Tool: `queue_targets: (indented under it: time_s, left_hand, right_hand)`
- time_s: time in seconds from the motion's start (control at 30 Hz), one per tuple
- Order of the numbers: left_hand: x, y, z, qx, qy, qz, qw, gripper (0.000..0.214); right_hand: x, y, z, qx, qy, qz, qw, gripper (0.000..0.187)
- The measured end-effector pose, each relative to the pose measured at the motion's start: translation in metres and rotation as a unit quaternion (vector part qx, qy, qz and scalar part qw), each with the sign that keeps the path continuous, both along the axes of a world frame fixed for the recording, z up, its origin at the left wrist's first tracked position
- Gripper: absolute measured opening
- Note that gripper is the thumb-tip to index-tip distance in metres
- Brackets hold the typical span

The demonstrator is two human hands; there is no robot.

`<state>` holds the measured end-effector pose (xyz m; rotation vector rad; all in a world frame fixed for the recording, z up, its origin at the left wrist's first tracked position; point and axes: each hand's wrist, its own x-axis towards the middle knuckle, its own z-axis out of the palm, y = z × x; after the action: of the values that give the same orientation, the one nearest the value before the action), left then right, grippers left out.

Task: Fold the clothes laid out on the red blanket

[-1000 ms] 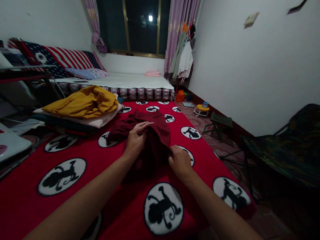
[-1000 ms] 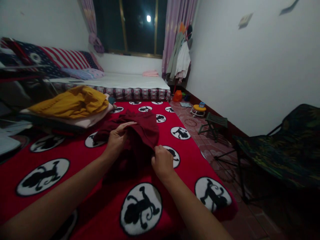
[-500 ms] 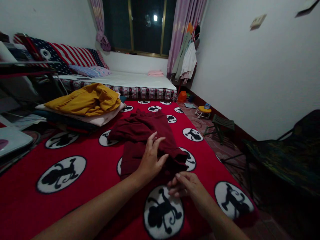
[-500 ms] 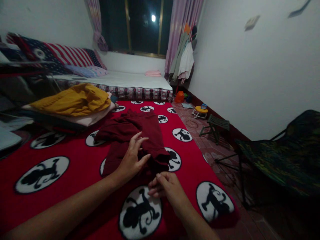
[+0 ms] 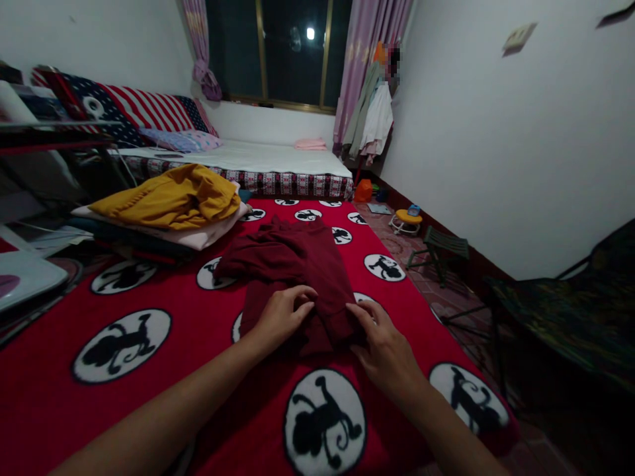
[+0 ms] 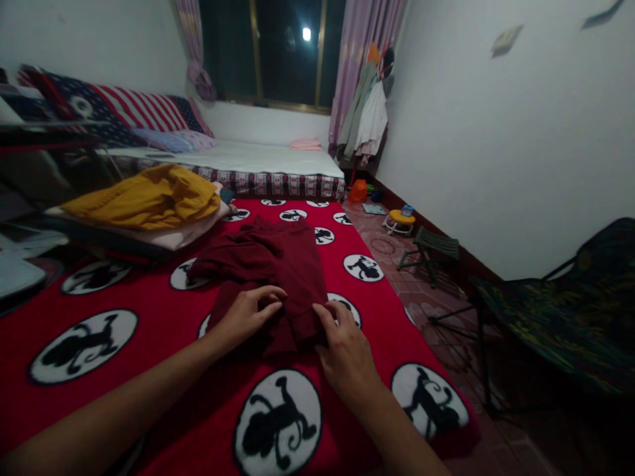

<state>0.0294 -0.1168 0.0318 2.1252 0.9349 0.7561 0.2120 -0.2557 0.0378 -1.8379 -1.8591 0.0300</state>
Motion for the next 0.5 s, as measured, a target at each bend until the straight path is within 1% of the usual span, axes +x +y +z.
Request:
queue_targets:
  time_s: [0.07,0.1,0.17,0.2,0.23,0.33,0.37,0.4,0.47,0.5]
  left_hand:
    - [-0.002,-0.004,-0.003,0.041,0.014,-0.011,0.999,0.013]
    - [-0.003,-0.007,-0.005,0.068,0.023,-0.021,0.997,0.011]
    - [-0.007,-0.014,-0.008,0.120,0.043,-0.050,0.991,0.012]
    - [-0.008,-0.017,-0.009,0.139,0.049,-0.066,0.987,0.015]
    - [-0.010,-0.019,-0.010,0.151,0.051,-0.079,0.984,0.017]
    - [-0.016,-0.024,-0.013,0.168,0.044,-0.100,0.980,0.022]
    - [-0.018,-0.026,-0.014,0.172,0.041,-0.108,0.978,0.024]
    - [-0.020,-0.028,-0.015,0.176,0.039,-0.119,0.976,0.026]
    - [-0.024,-0.033,-0.015,0.185,0.042,-0.144,0.971,0.029]
    - [-0.026,-0.035,-0.015,0.187,0.045,-0.154,0.969,0.030]
  right_hand:
    - [0.001,0.000,0.005,0.016,-0.012,0.025,0.999,0.063]
    - [0.001,0.000,0.008,0.023,-0.018,0.043,0.999,0.058]
    - [-0.003,0.001,0.014,0.023,-0.033,0.073,0.997,0.050]
    - [-0.005,0.003,0.016,0.018,-0.043,0.078,0.996,0.048]
    - [-0.007,0.006,0.017,0.010,-0.056,0.076,0.995,0.044]
    - [-0.007,0.018,0.016,-0.012,-0.090,0.048,0.995,0.018]
    - [-0.005,0.022,0.016,-0.013,-0.079,0.043,0.996,0.016]
    - [-0.004,0.025,0.015,-0.005,-0.049,0.038,0.998,0.017]
    - [-0.001,0.030,0.017,0.023,0.065,0.023,0.997,0.017]
    - [-0.002,0.031,0.018,0.034,0.133,0.014,0.990,0.017]
